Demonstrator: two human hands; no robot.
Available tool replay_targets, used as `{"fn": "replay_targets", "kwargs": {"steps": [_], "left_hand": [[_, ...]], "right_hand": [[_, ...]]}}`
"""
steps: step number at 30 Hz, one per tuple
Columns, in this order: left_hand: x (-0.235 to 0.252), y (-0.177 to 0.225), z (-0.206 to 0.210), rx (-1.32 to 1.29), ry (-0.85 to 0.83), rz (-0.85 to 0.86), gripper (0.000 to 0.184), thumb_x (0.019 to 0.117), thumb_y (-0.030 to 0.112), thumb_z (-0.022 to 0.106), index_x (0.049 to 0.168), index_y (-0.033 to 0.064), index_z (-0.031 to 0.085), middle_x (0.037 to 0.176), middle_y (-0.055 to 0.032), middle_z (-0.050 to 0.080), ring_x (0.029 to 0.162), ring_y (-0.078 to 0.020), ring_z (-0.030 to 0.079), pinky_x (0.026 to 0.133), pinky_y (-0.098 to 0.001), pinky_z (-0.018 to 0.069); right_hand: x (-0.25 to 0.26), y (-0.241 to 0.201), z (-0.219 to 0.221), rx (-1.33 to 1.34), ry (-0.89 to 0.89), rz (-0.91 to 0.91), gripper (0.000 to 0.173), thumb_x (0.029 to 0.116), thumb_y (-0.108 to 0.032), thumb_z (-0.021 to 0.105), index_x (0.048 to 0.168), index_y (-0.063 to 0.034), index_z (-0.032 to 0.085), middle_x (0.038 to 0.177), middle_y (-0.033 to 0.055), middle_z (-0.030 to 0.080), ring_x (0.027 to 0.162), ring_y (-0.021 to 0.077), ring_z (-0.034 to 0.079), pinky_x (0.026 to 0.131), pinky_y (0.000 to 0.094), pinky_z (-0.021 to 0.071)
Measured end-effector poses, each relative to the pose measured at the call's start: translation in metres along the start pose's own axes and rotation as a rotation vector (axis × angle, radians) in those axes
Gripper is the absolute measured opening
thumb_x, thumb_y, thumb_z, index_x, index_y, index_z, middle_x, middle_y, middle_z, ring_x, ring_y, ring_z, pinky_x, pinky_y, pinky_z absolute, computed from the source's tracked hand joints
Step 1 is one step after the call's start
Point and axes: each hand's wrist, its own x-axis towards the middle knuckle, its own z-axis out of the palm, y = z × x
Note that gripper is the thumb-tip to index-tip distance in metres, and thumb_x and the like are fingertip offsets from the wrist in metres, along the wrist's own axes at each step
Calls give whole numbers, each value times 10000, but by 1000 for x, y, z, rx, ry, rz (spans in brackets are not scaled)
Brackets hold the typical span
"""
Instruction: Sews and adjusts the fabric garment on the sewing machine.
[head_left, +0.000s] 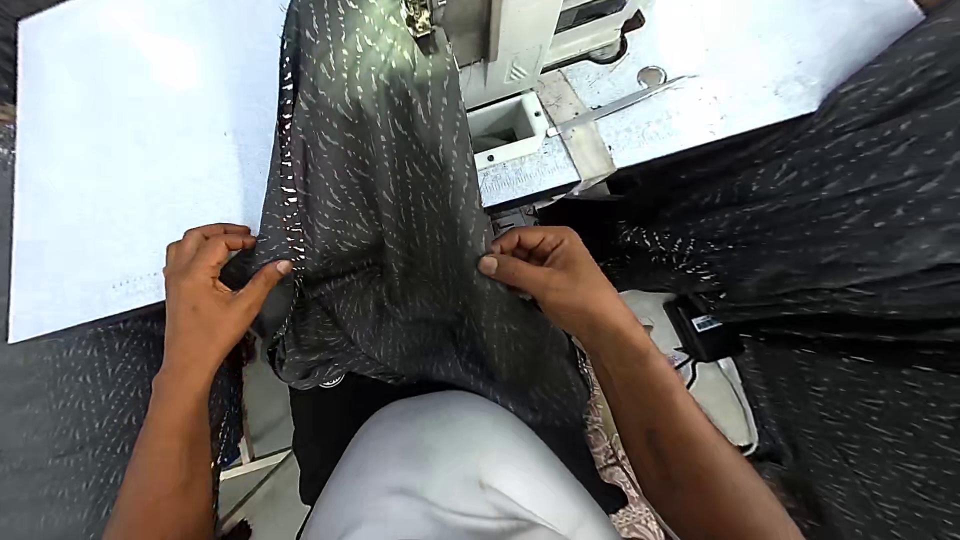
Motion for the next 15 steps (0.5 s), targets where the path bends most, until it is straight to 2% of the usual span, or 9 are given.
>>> {"fn": "replay_targets", "kwargs": {"steps": [3, 5, 6, 8, 10, 12, 15], "left_hand": [[6, -5, -3, -80, -20, 51, 460, 900, 512, 718, 994, 62, 722, 1302, -139, 616, 1215, -307, 525, 1026, -521, 388], [8, -8, -11, -148, -10, 63, 379, 953, 395, 691, 1028, 24, 700, 1189, -127, 666, 1119, -225, 601, 989, -450, 462], [10, -7, -19, -191, -1, 49, 322, 972, 340, 674, 1071, 34, 684, 1085, -70, 687, 1008, -130, 643, 928, -365, 521], [19, -7, -38, -334, 15, 10, 138, 990, 272, 644, 1074, 165, 623, 899, 127, 665, 806, 55, 636, 753, -164, 550], [33, -16, -52, -537, 22, -23, 68, 999, 238, 621, 1066, 242, 619, 881, 168, 663, 784, 48, 640, 730, -162, 561], [46, -18, -63, -627, 38, -58, 52, 1010, 234, 595, 1048, 237, 631, 867, 138, 674, 756, 23, 654, 692, -174, 578], [63, -3, -79, -662, 30, -122, 133, 1021, 208, 526, 1003, 212, 658, 796, 91, 685, 663, 7, 652, 595, -174, 574]], "right_hand": [[2, 4, 1, 30, 28, 0, 57, 920, -103, 737, 885, -67, 710, 666, -6, 637, 547, 25, 553, 491, 170, 453], [2, 4, 3, 46, 28, -7, 47, 912, -87, 743, 893, -64, 707, 667, 2, 642, 544, 29, 557, 489, 172, 458], [1, 3, 4, 54, 27, -13, 49, 905, -84, 747, 893, -63, 705, 666, 6, 643, 545, 35, 558, 495, 177, 466], [-2, 0, 5, 58, 28, -25, 50, 894, -89, 755, 887, -71, 709, 672, 10, 646, 555, 44, 575, 514, 186, 499], [-1, 3, 6, 25, 36, -20, 51, 898, -111, 755, 881, -87, 713, 657, 9, 627, 535, 49, 547, 490, 188, 472], [-1, 7, 7, -27, 38, 7, 72, 918, -150, 745, 902, -98, 697, 656, 18, 604, 530, 74, 523, 479, 216, 453], [-3, 7, 6, 13, 0, 35, 124, 905, -235, 768, 889, -147, 683, 663, -32, 614, 576, 38, 565, 533, 211, 490]]}}
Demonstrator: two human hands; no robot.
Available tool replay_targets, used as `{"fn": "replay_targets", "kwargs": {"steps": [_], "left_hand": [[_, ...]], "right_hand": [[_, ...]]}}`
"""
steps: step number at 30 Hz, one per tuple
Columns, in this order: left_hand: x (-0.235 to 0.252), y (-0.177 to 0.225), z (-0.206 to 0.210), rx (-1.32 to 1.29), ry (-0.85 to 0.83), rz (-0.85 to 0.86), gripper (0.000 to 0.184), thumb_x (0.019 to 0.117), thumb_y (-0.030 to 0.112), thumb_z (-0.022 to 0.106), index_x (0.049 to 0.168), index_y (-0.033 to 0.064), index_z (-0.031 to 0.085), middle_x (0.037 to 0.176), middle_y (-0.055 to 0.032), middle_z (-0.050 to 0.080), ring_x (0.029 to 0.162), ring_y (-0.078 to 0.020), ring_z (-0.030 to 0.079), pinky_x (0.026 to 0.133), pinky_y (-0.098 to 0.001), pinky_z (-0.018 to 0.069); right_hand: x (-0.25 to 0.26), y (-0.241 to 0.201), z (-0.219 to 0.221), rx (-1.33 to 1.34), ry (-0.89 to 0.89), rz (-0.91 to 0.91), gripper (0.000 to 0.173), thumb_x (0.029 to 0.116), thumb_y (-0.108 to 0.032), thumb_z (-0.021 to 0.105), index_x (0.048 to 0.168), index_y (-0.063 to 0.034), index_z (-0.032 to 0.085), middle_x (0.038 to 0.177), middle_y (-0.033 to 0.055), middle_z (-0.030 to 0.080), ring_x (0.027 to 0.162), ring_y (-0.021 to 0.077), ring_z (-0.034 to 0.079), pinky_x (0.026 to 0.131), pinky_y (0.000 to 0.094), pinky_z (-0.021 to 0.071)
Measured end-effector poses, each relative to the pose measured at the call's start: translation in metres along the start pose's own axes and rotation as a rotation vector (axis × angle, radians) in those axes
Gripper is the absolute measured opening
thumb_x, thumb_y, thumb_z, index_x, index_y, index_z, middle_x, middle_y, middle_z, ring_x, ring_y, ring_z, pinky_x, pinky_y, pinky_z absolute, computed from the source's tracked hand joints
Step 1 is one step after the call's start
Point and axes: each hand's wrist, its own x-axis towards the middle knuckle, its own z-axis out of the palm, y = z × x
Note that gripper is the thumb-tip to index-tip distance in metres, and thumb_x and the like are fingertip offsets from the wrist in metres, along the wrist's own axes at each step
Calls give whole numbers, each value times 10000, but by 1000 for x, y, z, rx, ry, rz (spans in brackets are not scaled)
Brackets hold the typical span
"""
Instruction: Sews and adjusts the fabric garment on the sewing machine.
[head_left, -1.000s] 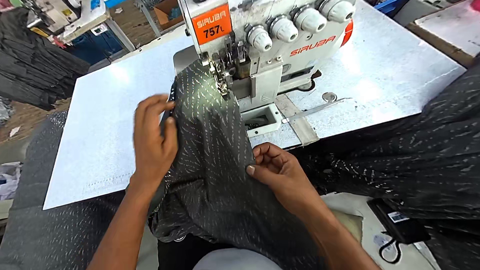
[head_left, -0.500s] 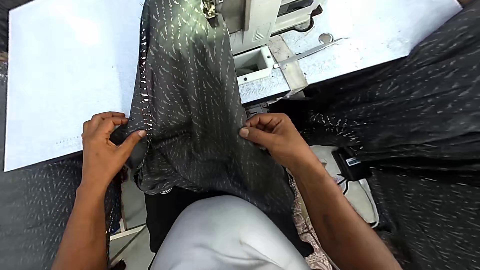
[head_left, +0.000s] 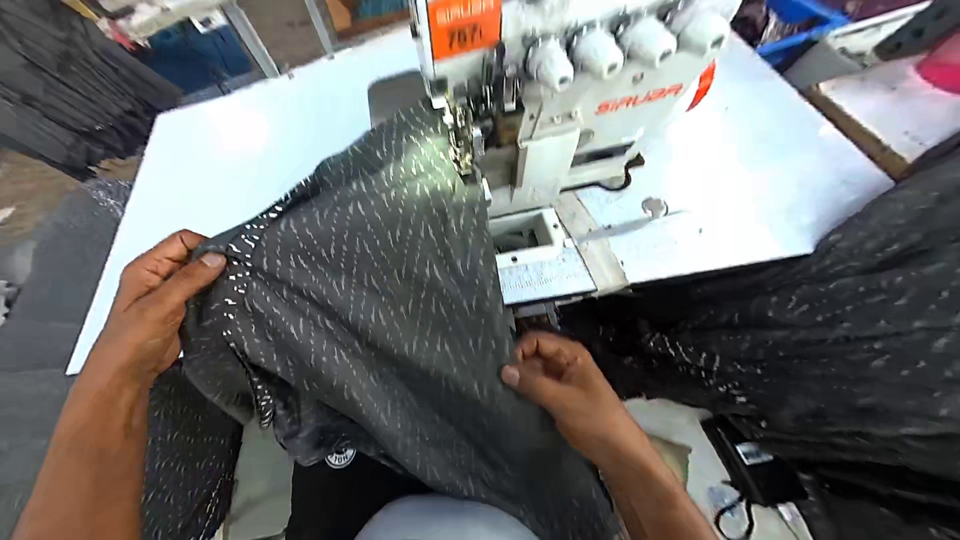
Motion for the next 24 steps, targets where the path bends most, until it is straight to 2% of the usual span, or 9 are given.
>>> {"fn": "replay_targets", "kwargs": {"steps": [5, 7, 10, 12, 18, 21, 22, 23, 24], "left_hand": [[14, 8, 6, -90, -33, -251, 222, 1043, 174, 457, 960, 149, 662, 734, 19, 685, 582, -24, 642, 510, -199, 557], [18, 16, 10, -148, -10, -335, 263, 1053, 157, 423, 949, 139, 665, 724, 18, 690, 570, -23, 648, 495, -203, 561], [29, 27, 13, -187, 40, -398, 300, 1095, 183, 394, 972, 147, 665, 732, 46, 687, 575, -2, 646, 487, -188, 555], [44, 37, 11, -155, 55, -382, 313, 1100, 190, 389, 956, 155, 665, 729, 60, 686, 573, 10, 642, 481, -179, 549], [94, 47, -4, -113, 70, -293, 202, 1064, 202, 495, 933, 199, 649, 768, 97, 687, 620, 24, 649, 523, -174, 559], [127, 51, -6, 45, 100, -193, 120, 1031, 207, 552, 945, 208, 634, 775, 110, 685, 634, 20, 651, 552, -194, 575], [134, 49, -6, 186, 146, -137, 61, 1012, 230, 594, 986, 194, 636, 806, 95, 684, 662, 3, 653, 589, -225, 583], [134, 44, -6, 366, 180, -71, 146, 999, 263, 619, 1083, 144, 637, 892, 26, 682, 736, -67, 661, 662, -313, 590], [127, 39, -7, 524, 181, 5, 308, 1008, 284, 610, 1215, 56, 609, 1046, -118, 679, 872, -226, 672, 771, -488, 568]], "right_hand": [[5, -1, 0, -13, 6, 15, 114, 901, -217, 761, 868, -135, 690, 667, -19, 638, 575, 51, 592, 524, 215, 502], [7, -5, 1, 2, 24, -17, 100, 902, -214, 761, 877, -151, 688, 669, -32, 636, 576, 34, 591, 528, 200, 506], [18, -15, 0, -6, 71, -31, 87, 880, -168, 763, 871, -133, 683, 648, 15, 619, 546, 69, 568, 508, 221, 489], [29, -30, 2, -31, 78, -73, 92, 882, -171, 758, 868, -140, 672, 628, 19, 610, 518, 63, 555, 481, 207, 473], [59, -52, 5, -55, 144, -155, 53, 922, -123, 700, 895, -114, 655, 604, 29, 569, 462, 86, 512, 417, 215, 442], [79, -62, 4, -101, 171, -177, 66, 908, -117, 706, 873, -109, 650, 611, -2, 589, 494, 66, 535, 456, 217, 458], [82, -64, 5, -106, 167, -180, 71, 906, -111, 709, 869, -100, 650, 615, 1, 592, 503, 68, 538, 464, 218, 460], [82, -65, 7, -112, 165, -182, 67, 903, -109, 709, 870, -95, 652, 619, 3, 591, 505, 70, 531, 464, 217, 450], [81, -64, 8, -124, 166, -179, 59, 900, -109, 708, 876, -96, 656, 626, 4, 598, 509, 72, 534, 465, 215, 450]]}}
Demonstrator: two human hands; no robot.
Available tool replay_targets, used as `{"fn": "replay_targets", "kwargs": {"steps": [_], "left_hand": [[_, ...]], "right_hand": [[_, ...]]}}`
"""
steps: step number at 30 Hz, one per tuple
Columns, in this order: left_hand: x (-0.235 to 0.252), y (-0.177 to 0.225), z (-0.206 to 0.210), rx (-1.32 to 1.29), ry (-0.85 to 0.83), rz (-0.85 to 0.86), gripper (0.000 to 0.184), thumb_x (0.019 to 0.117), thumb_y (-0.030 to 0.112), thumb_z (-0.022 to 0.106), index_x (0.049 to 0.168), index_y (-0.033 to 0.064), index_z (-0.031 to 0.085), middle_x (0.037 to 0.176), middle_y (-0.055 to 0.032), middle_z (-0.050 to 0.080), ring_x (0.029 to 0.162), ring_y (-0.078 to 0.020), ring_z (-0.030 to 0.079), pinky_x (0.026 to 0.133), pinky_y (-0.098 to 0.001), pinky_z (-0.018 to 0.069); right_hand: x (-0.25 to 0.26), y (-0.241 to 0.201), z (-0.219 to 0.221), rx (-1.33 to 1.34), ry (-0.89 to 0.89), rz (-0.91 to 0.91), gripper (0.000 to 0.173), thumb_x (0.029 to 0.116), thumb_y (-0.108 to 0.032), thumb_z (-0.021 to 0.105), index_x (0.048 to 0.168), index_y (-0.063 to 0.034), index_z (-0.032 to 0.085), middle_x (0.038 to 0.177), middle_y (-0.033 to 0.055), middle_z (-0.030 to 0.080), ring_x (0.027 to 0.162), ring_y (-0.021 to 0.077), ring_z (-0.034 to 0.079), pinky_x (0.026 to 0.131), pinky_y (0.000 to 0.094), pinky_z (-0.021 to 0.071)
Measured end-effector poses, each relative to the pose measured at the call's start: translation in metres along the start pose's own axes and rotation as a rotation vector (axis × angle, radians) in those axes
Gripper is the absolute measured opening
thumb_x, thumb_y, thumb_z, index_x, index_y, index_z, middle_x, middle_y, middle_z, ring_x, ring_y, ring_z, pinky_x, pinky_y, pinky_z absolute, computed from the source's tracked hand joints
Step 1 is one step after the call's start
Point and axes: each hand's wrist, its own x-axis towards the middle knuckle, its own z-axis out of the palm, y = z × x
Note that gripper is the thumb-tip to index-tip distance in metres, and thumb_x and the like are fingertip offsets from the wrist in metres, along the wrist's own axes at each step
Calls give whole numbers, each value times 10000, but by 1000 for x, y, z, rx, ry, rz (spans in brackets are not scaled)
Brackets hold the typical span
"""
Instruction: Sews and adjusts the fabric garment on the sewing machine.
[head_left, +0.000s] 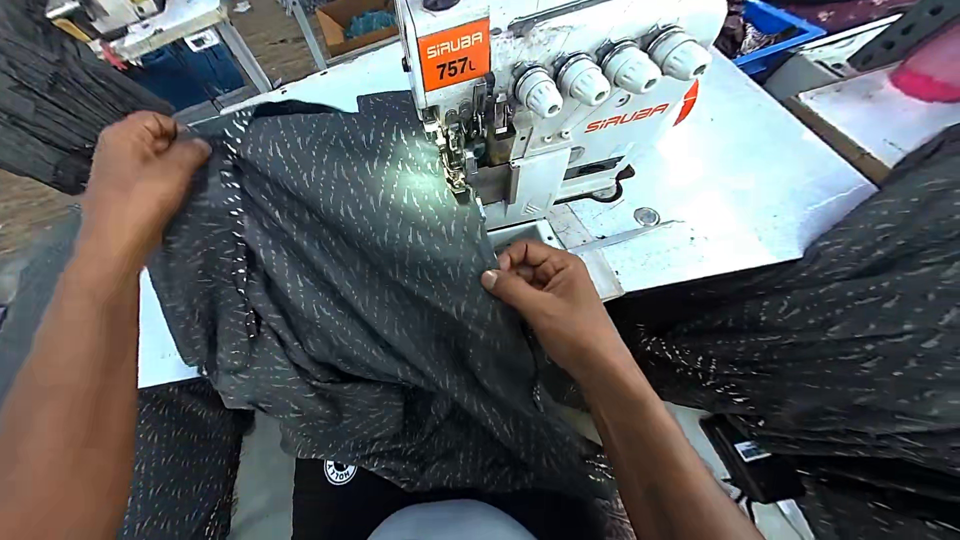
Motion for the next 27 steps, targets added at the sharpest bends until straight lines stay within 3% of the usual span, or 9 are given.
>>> {"fn": "replay_targets", "kwargs": {"steps": [1, 2, 4, 7, 10, 12, 15, 21, 27], "left_hand": [[-16, -6, 1, 112, 5, 89, 430, 1020, 294, 581, 1332, -1, 553, 1230, -251, 632, 1034, -400, 662, 865, -650, 525], [-39, -14, 6, 158, 13, 157, 509, 1024, 291, 561, 1413, -29, 490, 1361, -322, 537, 1159, -495, 591, 926, -715, 470], [-104, -29, 23, 109, 53, 176, 548, 1033, 331, 563, 1467, 14, 458, 1466, -263, 497, 1261, -402, 577, 987, -595, 515], [-207, -51, 46, -15, 103, 104, 496, 1002, 263, 611, 1390, -31, 516, 1360, -229, 569, 1042, -250, 651, 860, -412, 568], [-262, -57, 58, -74, 132, 74, 419, 978, 174, 611, 1319, -62, 550, 1207, -171, 609, 863, -106, 607, 754, -256, 526], [-274, -51, 66, -143, 115, 45, 401, 976, 135, 603, 1312, -73, 533, 1199, -133, 615, 862, -45, 599, 763, -198, 515], [-273, -28, 82, -242, 45, 38, 386, 983, 141, 611, 1309, -53, 539, 1191, -103, 633, 889, -45, 622, 785, -202, 535], [-269, 50, 129, -333, -163, 370, 173, 997, 181, 630, 1110, 72, 703, 1201, -31, 658, 993, -88, 668, 847, -278, 601], [-271, 98, 150, -251, -210, 556, 151, 968, 140, 653, 1056, 86, 763, 1162, -34, 679, 1091, -112, 646, 912, -265, 570]], "right_hand": [[-3, 1, -1, -18, 0, 3, 51, 894, -109, 709, 885, -98, 660, 637, 7, 610, 514, 77, 544, 467, 217, 457], [-6, 2, -4, -41, -8, 8, 49, 893, -110, 713, 898, -98, 666, 654, 10, 630, 524, 84, 563, 471, 220, 471], [-14, 0, -12, -99, -72, 26, 61, 898, -120, 718, 936, -107, 673, 698, 9, 669, 553, 91, 607, 483, 223, 508], [-35, -6, -29, -201, -231, 94, 109, 913, -134, 720, 997, -119, 653, 687, -3, 683, 531, 83, 617, 453, 223, 506], [-58, -1, -52, -275, -271, 138, 76, 927, -154, 726, 992, -119, 705, 768, 0, 733, 623, 100, 693, 522, 252, 589], [-73, -1, -62, -261, -237, 122, 66, 918, -161, 728, 968, -120, 718, 812, -8, 728, 671, 91, 693, 563, 240, 598], [-94, 5, -64, -89, -96, 117, 67, 914, -120, 734, 957, -81, 701, 785, 18, 703, 633, 77, 661, 558, 218, 578], [-118, 16, -55, 38, 45, 60, 89, 973, -134, 677, 941, -63, 722, 773, 2, 691, 651, 50, 636, 615, 202, 564], [-116, 21, -49, 67, 179, 20, 49, 883, -63, 769, 893, -38, 728, 739, 21, 690, 615, 57, 621, 580, 209, 549]]}}
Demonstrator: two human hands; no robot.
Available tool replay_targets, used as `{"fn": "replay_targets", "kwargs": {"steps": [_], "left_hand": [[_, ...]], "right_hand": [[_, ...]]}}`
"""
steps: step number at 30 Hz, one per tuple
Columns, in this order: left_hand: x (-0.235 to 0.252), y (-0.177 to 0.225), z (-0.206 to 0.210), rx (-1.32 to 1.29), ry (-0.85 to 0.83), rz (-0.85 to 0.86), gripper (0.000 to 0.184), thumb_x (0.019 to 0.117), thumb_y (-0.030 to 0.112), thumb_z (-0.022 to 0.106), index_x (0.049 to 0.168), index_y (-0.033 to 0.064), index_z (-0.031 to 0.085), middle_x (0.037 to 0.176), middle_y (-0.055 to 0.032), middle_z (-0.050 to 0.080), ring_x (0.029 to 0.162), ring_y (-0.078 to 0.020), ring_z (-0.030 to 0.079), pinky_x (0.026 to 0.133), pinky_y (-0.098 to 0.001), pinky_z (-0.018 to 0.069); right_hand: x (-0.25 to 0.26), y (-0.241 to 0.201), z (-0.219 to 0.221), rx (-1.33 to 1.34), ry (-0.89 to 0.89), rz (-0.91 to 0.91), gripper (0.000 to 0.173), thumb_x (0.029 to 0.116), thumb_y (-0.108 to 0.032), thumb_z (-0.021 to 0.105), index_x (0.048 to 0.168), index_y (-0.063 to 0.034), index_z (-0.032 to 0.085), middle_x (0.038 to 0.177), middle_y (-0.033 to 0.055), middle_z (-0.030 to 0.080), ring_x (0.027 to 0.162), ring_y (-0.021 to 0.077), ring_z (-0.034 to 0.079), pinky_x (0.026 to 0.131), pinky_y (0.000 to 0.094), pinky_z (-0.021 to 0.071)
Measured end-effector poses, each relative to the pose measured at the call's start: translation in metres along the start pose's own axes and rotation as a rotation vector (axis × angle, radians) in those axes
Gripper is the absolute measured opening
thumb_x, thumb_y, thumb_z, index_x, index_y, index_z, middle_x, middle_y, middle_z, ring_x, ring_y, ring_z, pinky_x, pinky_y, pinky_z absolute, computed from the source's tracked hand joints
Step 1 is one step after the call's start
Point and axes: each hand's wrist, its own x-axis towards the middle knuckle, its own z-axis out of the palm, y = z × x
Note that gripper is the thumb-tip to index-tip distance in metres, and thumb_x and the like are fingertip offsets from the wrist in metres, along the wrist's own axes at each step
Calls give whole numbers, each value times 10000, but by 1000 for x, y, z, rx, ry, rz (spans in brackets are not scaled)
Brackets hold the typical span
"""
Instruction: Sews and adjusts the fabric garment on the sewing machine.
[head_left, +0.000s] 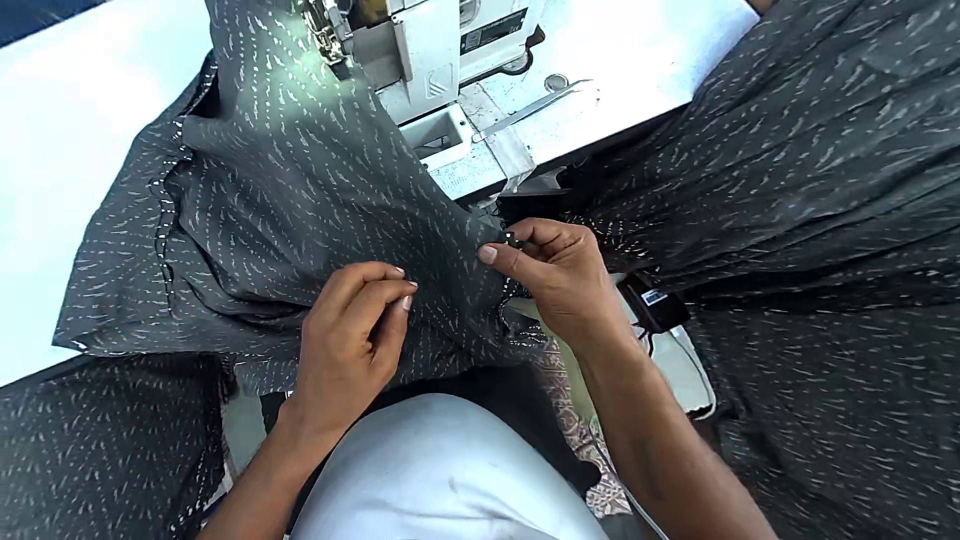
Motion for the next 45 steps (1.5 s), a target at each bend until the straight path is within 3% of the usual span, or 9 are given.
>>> {"fn": "replay_targets", "kwargs": {"steps": [6, 11, 17, 22, 25, 31, 37, 42, 45], "left_hand": [[-3, -40, -46, 187, 42, -179, 264, 1005, 201, 612, 1163, 8, 697, 1241, -145, 655, 1033, -188, 675, 868, -352, 588], [-7, -82, -79, 269, 34, -483, 461, 993, 353, 625, 1346, 61, 576, 1275, -172, 619, 931, -232, 642, 750, -421, 532], [13, -112, -86, 389, -18, -484, 442, 996, 393, 620, 1249, 34, 669, 1214, -245, 615, 999, -387, 611, 833, -595, 482], [23, -130, -90, 430, -3, -488, 437, 1002, 403, 589, 1256, 54, 661, 1194, -229, 617, 959, -371, 608, 808, -583, 475], [13, -130, -87, 441, 33, -419, 414, 1012, 384, 582, 1245, 56, 678, 1231, -243, 604, 1046, -376, 605, 886, -566, 478], [-4, -87, -76, 260, 141, -281, 316, 1025, 243, 600, 1246, 26, 660, 1232, -165, 615, 950, -166, 634, 773, -299, 539], [6, 5, -3, -86, -110, -34, 435, 941, 330, 738, 1259, 47, 652, 1197, -86, 676, 1081, -179, 655, 913, -380, 575], [20, 27, 35, -44, -100, 198, 347, 924, 311, 777, 1163, 64, 732, 1058, -81, 644, 976, -170, 635, 832, -296, 563], [19, 30, 39, 87, -40, 242, 403, 915, 443, 760, 1123, 98, 755, 1007, -63, 647, 912, -172, 623, 767, -303, 533]], "right_hand": [[1, 6, 2, 131, 9, 59, 159, 815, 14, 798, 940, -30, 708, 794, 51, 707, 671, 85, 670, 634, 239, 599], [0, 7, 0, 290, -14, 139, 183, 826, 40, 777, 986, -22, 714, 835, 74, 727, 710, 100, 701, 670, 268, 627], [-8, 11, -5, 392, -39, 143, 78, 943, -61, 695, 996, -48, 751, 819, 42, 731, 683, 52, 670, 638, 208, 578], [-17, 10, -11, 408, -97, 137, 194, 980, -54, 615, 1125, -22, 740, 900, 57, 732, 676, 35, 630, 611, 179, 539], [-20, 8, -13, 408, -114, 149, 251, 981, -34, 576, 1186, -26, 722, 955, 55, 742, 734, 44, 671, 658, 192, 575], [-20, 10, -11, 365, -112, 130, 276, 963, -20, 569, 1203, -13, 706, 924, 52, 731, 730, 49, 650, 667, 204, 560], [-18, 6, -4, 346, -115, 120, 289, 904, 29, 647, 1185, 6, 707, 936, 77, 752, 788, 85, 706, 734, 240, 605], [-24, 0, -4, 412, -117, 168, 256, 944, -18, 606, 1176, -6, 711, 906, 68, 720, 705, 50, 628, 655, 192, 542], [-29, -4, -4, 460, -138, 205, 265, 980, -48, 572, 1206, -12, 704, 954, 76, 719, 753, 63, 658, 699, 204, 574]]}}
